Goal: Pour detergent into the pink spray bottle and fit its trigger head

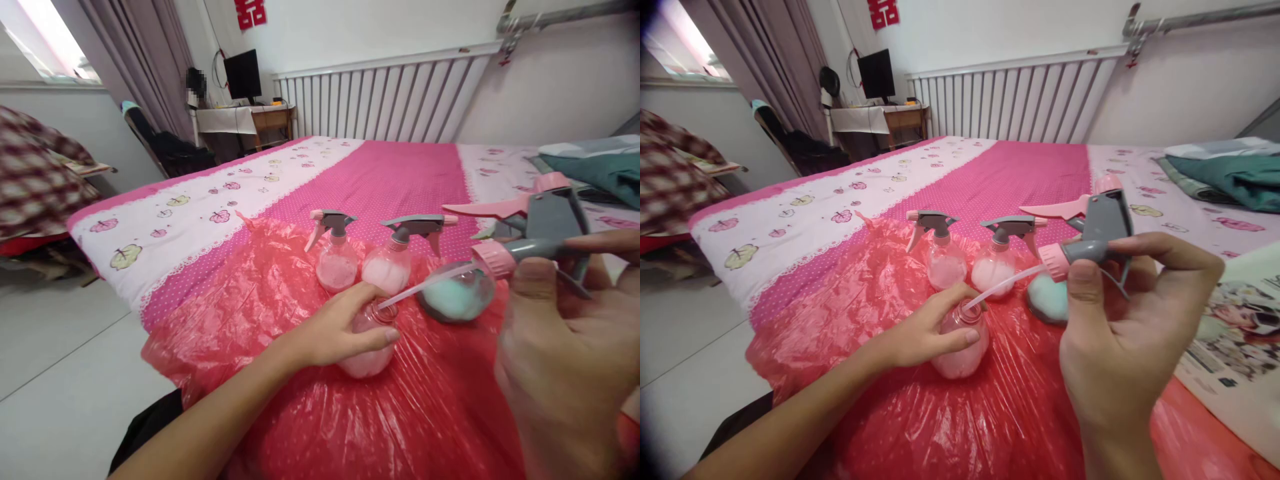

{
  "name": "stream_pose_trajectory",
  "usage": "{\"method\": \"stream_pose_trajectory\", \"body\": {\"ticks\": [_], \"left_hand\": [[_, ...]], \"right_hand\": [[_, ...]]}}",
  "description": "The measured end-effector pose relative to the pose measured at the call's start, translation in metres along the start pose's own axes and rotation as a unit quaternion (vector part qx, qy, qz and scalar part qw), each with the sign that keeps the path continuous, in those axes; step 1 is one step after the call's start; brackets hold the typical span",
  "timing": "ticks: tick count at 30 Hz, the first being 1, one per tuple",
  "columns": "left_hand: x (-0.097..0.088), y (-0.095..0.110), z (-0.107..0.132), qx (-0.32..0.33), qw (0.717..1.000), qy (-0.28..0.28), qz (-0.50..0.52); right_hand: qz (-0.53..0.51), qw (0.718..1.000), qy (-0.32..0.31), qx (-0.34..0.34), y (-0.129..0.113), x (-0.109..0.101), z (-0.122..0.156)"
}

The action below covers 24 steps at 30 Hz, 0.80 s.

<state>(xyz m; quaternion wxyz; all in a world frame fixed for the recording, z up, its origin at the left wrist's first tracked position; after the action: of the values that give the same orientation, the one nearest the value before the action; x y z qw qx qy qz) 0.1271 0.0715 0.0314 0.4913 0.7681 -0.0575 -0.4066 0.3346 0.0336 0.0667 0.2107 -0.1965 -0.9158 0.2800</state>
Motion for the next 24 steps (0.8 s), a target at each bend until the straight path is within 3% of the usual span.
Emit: {"method": "stream_pose_trajectory", "body": {"ticks": [10,19,24], "left_hand": [[0.001,0.000,-0.002,0.007,1.000,0.005,-0.013],[0.004,-0.004,-0.002,0.020,1.000,0.005,-0.001],[0.005,-0.005,-0.002,0.025,1.000,0.010,0.006]], "right_hand": [[-0.031,0.997,-0.070,0.009,-0.005,0.015,0.008],[-0.004,0.974,-0.192,0.119,0.001,0.017,0.019],[0.015,0.954,-0.267,0.136,0.004,0.020,0.022]]}}
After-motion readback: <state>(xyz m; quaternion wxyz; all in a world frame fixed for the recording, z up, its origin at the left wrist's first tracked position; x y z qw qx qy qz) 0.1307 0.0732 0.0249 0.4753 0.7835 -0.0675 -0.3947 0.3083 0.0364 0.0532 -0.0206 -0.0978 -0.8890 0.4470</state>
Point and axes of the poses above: each hand's wrist, its own z-axis away from the middle knuckle, its own x-axis out of the palm, y = z × x, the point moved 2 cm from there along -z, towards the middle knuckle, and after that the axes turned 10 degrees about -z, right-handed, at the moved point
